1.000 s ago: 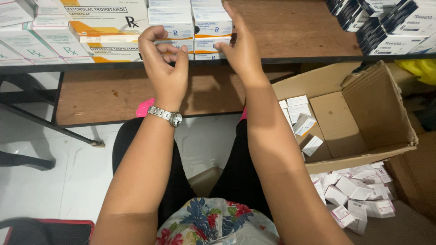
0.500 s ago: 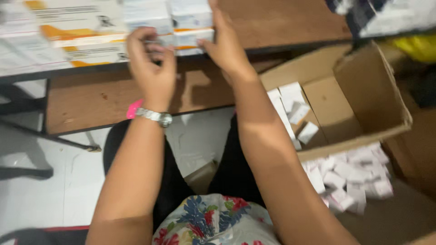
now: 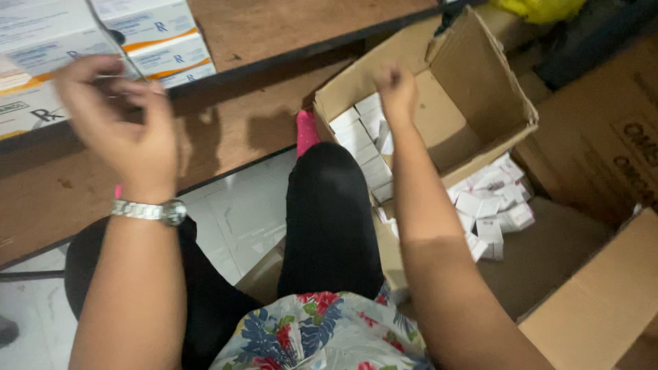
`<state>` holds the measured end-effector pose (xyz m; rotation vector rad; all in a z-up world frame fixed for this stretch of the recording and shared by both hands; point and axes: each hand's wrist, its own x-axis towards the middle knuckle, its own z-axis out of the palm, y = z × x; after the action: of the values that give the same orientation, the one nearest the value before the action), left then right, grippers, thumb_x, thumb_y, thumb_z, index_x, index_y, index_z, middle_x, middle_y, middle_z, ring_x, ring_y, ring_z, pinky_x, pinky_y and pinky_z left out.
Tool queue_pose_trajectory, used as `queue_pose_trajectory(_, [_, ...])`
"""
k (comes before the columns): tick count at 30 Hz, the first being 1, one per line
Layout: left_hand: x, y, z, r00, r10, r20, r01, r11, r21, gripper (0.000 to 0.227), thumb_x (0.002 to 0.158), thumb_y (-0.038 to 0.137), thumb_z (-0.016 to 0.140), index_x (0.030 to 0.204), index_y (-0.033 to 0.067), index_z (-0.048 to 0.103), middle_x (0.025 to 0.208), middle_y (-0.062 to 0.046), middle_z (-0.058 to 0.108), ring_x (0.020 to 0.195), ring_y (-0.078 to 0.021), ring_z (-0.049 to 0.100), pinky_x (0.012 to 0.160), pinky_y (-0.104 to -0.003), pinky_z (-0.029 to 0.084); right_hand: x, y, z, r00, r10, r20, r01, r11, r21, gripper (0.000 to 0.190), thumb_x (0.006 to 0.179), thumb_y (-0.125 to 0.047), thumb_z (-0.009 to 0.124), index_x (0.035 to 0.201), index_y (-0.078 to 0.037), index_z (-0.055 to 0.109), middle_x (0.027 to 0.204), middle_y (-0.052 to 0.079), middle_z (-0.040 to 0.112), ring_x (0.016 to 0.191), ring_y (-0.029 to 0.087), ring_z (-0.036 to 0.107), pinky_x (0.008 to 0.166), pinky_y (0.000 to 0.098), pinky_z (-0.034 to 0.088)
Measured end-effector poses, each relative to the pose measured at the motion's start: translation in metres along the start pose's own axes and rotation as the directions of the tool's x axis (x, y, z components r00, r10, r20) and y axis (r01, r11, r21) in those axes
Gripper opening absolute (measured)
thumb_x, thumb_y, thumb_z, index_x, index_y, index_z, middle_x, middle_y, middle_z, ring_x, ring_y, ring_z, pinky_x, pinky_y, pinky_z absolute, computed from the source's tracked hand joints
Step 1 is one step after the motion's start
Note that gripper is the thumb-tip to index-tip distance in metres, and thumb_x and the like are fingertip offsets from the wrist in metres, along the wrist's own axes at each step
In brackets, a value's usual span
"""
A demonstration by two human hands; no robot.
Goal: The person sits on the floor and repeatedly picks up small white boxes from a cardboard carton, then places them onto a wooden shelf, stacking them in neat rows. The person handles the boxes one at a time, aligning them carefully on the shelf.
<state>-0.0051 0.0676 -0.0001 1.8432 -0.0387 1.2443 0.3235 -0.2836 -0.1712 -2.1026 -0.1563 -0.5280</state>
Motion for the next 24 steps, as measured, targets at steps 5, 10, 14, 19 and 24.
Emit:
queue_pose_trajectory(5, [-0.01, 0.025, 0.024, 0.976, 0.15, 0.157, -0.177, 0.968, 0.175, 0.018, 0.101, -0.008, 0.071, 0.113, 0.0019, 0.062, 0.116, -0.013, 0.056, 0.103, -0.0215, 0.059, 0.084, -0.026, 0.054, -0.047, 0.115, -0.035, 0.944, 0.07, 0.322, 0.036, 0.949, -0.312, 0.069, 0.071, -0.002, 0.081, 0.135, -0.009, 0.057, 0.127, 0.025, 0.06, 0.115, 0.04, 0.059, 0.094, 0.0439, 0.051])
queue_pose_trajectory(10, [-0.015, 0.046, 0.05, 0.938, 0.161, 0.307, -0.22, 0.96, 0.171, 0.011, 0.095, -0.001, 0.074, 0.102, 0.004, 0.068, 0.104, -0.015, 0.06, 0.1, -0.029, 0.062, 0.086, -0.04, 0.052, -0.06, 0.126, -0.026, 0.853, 0.189, 0.486, 0.049, 0.898, -0.437, 0.07, 0.069, -0.004, 0.081, 0.135, -0.013, 0.058, 0.126, 0.024, 0.063, 0.121, 0.042, 0.058, 0.1, 0.0453, 0.049])
queue_pose_trajectory(14, [-0.017, 0.06, 0.061, 0.904, 0.1, 0.416, -0.179, 0.972, 0.155, 0.016, 0.092, 0.003, 0.076, 0.107, 0.0061, 0.069, 0.11, -0.014, 0.064, 0.105, -0.0312, 0.065, 0.091, -0.042, 0.055, -0.04, 0.065, -0.04, 0.91, 0.194, 0.367, -0.001, 0.885, -0.465, 0.064, 0.069, -0.011, 0.089, 0.125, -0.007, 0.06, 0.117, 0.022, 0.068, 0.11, 0.038, 0.065, 0.093, 0.0438, 0.052])
queue_pose_trajectory(19, [-0.024, 0.072, 0.074, 0.815, -0.143, 0.562, 0.105, 0.99, 0.098, 0.057, 0.083, 0.017, 0.085, 0.135, 0.0082, 0.064, 0.111, -0.014, 0.065, 0.104, -0.0281, 0.068, 0.088, -0.042, 0.056, -0.032, -0.067, -0.113, 0.727, 0.04, 0.686, -0.314, 0.907, 0.279, 0.047, 0.081, -0.008, 0.088, 0.118, -0.01, 0.058, 0.103, 0.005, 0.067, 0.091, 0.01, 0.068, 0.071, 0.0233, 0.058])
queue_pose_trajectory(24, [-0.037, 0.085, 0.093, 0.829, 0.11, 0.549, -0.007, 0.982, -0.186, 0.075, 0.079, 0.017, 0.09, 0.145, 0.0083, 0.055, 0.143, -0.021, 0.054, 0.133, -0.0345, 0.054, 0.107, -0.041, 0.051, -0.078, -0.186, -0.142, 0.478, -0.34, 0.81, -0.34, 0.779, 0.527, 0.05, 0.083, 0.007, 0.081, 0.123, -0.006, 0.054, 0.116, 0.006, 0.064, 0.102, 0.013, 0.067, 0.08, 0.0269, 0.058])
